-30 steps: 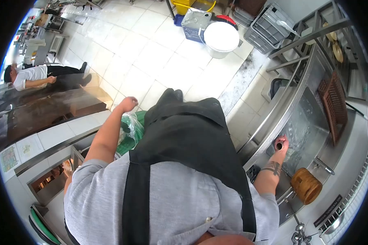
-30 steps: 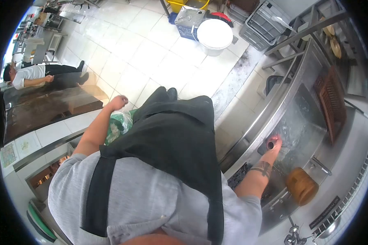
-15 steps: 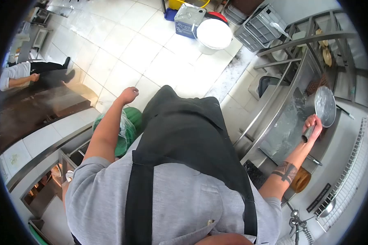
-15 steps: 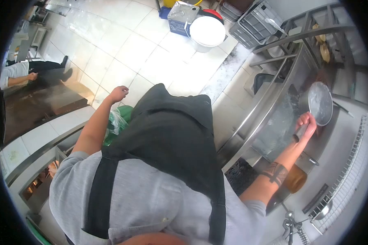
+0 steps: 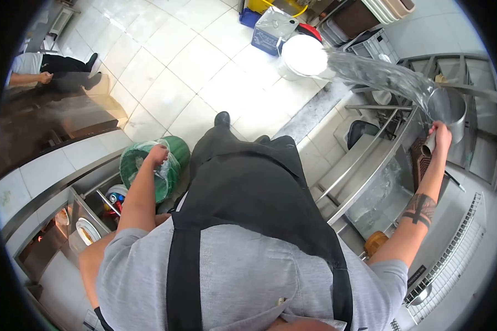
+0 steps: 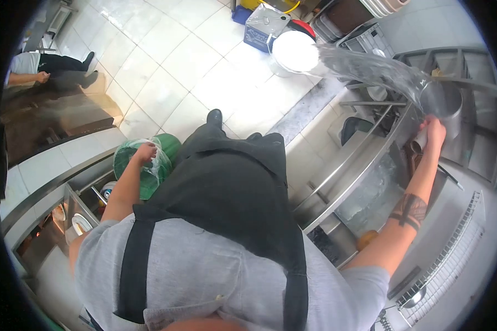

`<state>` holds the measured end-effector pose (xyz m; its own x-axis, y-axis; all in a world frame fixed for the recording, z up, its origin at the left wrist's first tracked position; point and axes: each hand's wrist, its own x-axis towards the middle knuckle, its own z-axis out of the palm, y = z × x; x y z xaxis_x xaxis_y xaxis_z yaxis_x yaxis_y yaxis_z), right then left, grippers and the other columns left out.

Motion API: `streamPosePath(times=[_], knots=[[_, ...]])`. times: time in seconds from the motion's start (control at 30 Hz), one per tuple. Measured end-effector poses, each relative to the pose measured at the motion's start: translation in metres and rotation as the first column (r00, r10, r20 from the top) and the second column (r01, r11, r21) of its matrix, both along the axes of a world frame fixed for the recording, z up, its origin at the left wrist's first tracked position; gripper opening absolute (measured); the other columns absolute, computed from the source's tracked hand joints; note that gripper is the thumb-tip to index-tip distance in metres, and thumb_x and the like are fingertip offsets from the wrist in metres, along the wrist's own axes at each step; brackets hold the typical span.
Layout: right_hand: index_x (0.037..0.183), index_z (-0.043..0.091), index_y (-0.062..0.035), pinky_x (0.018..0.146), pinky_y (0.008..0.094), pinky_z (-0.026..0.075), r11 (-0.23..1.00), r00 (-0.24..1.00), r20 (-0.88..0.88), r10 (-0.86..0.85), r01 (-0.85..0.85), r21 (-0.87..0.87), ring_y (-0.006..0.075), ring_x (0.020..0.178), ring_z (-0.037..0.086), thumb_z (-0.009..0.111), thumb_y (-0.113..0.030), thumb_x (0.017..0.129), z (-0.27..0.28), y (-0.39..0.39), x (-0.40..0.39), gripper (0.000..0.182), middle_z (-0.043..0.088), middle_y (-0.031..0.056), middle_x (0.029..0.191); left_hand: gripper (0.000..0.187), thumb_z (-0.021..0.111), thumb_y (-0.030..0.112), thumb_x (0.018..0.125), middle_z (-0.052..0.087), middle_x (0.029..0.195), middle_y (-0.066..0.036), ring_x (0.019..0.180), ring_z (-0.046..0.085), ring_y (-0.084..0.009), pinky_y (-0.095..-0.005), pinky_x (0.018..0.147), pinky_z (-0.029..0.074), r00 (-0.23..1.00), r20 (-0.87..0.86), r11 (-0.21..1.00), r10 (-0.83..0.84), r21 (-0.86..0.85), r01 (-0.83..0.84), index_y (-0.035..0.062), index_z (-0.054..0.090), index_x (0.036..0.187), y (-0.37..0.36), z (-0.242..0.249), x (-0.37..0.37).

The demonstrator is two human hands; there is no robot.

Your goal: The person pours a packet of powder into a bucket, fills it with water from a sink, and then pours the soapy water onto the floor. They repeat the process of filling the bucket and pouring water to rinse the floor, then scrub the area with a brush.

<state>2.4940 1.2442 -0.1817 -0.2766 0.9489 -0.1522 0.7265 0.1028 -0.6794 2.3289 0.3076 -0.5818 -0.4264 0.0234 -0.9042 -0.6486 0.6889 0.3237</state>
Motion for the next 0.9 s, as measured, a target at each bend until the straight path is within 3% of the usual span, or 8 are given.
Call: streamPosePath(times=[0.1,0.27,0.33,0.37,0.43,0.63,0.77,0.9], knots=[[0.083,0.064,0.0081,0.072,0.0416,0.052,0.925,0.895,0.436,0.098,-0.243,0.292,0.0352,0.072,0.067,0.059,-0.027,0.078,0.004,0.003,-0.026,0.036,0.068,0.0222,0.078,0.043,0.059,0.013,0.085,0.062,0.080,-0.009,0.060,0.058,-0.0168,-0.0307,0.044,0.042,0.999,0.034,0.999,0.006,-0.033,-0.005,-0.0017,0.056,0.125,-0.002,0.001,-0.004],[0.112,0.058,0.0114,0.093,0.0446,0.048,0.641,0.882,0.444,-0.161,-0.248,0.726,0.0428,0.097,0.066,0.056,-0.030,0.079,0.017,0.004,-0.023,0.053,0.064,0.0312,0.109,0.045,0.061,0.015,0.083,0.067,0.090,-0.014,0.066,0.064,-0.0219,-0.0347,0.057,0.052,0.939,-0.190,0.957,-0.288,-0.088,0.276,-0.0029,0.057,0.124,0.031,0.011,-0.026],[0.126,0.049,0.0057,0.094,0.0452,0.048,0.797,0.955,0.268,-0.130,-0.061,0.602,0.0426,0.105,0.063,0.057,-0.030,0.080,0.019,-0.006,0.014,0.059,0.061,0.0323,0.113,0.045,0.062,0.016,0.083,0.069,0.096,-0.016,0.072,0.067,-0.0225,-0.0331,0.065,0.053,0.947,-0.176,0.962,-0.269,-0.094,0.256,-0.0040,0.057,0.123,0.076,0.051,-0.038],[0.127,0.047,0.0056,0.080,0.0424,0.054,0.772,0.976,0.204,-0.078,-0.070,0.631,0.0317,0.073,0.070,0.056,-0.028,0.080,0.002,-0.002,0.051,0.059,0.065,0.0282,0.103,0.045,0.063,0.017,0.084,0.069,0.096,-0.016,0.075,0.067,-0.0223,-0.0330,0.067,0.053,0.941,-0.225,0.967,-0.255,-0.079,0.243,-0.0039,0.057,0.123,0.092,0.059,-0.042],[0.129,0.045,0.0052,0.097,0.0452,0.046,0.658,0.928,0.236,-0.290,0.014,0.753,0.0398,0.108,0.061,0.059,-0.026,0.080,-0.074,0.040,0.155,0.060,0.058,0.0303,0.120,0.045,0.063,0.019,0.085,0.069,0.098,-0.017,0.080,0.067,-0.0219,-0.0334,0.072,0.053,0.932,-0.274,0.971,-0.237,-0.031,0.238,-0.0030,0.057,0.124,0.112,0.066,-0.049],[0.108,0.061,0.0057,0.077,0.0458,0.052,0.924,0.714,0.591,-0.376,0.340,0.177,0.0380,0.088,0.066,0.059,-0.025,0.082,-0.207,-0.067,0.379,0.040,0.066,0.0262,0.094,0.044,0.064,0.019,0.084,0.069,0.100,-0.020,0.082,0.069,-0.0244,-0.0359,0.076,0.053,0.881,-0.251,0.916,-0.401,-0.098,0.389,-0.0018,0.059,0.123,0.139,0.090,-0.042],[0.090,0.064,0.0015,0.056,0.0402,0.049,0.583,0.622,0.589,-0.516,0.759,-0.291,0.0270,0.059,0.057,0.059,-0.022,0.084,-0.340,-0.063,0.498,0.025,0.059,0.0119,0.072,0.045,0.062,0.017,0.083,0.070,0.095,-0.020,0.079,0.069,-0.0235,-0.0361,0.072,0.054,0.666,-0.258,0.714,-0.700,-0.290,0.637,-0.0052,0.059,0.122,0.127,0.092,-0.038],[0.081,0.058,-0.0013,0.050,0.0328,0.044,0.791,0.878,-0.198,-0.436,0.269,-0.549,0.0171,0.052,0.050,0.057,-0.016,0.087,-0.373,-0.119,0.457,0.016,0.050,0.0026,0.065,0.044,0.061,0.018,0.084,0.070,0.094,-0.020,0.078,0.069,-0.0235,-0.0361,0.072,0.053,0.662,-0.190,0.683,-0.725,-0.320,0.656,-0.0052,0.060,0.121,0.144,0.113,-0.040]])
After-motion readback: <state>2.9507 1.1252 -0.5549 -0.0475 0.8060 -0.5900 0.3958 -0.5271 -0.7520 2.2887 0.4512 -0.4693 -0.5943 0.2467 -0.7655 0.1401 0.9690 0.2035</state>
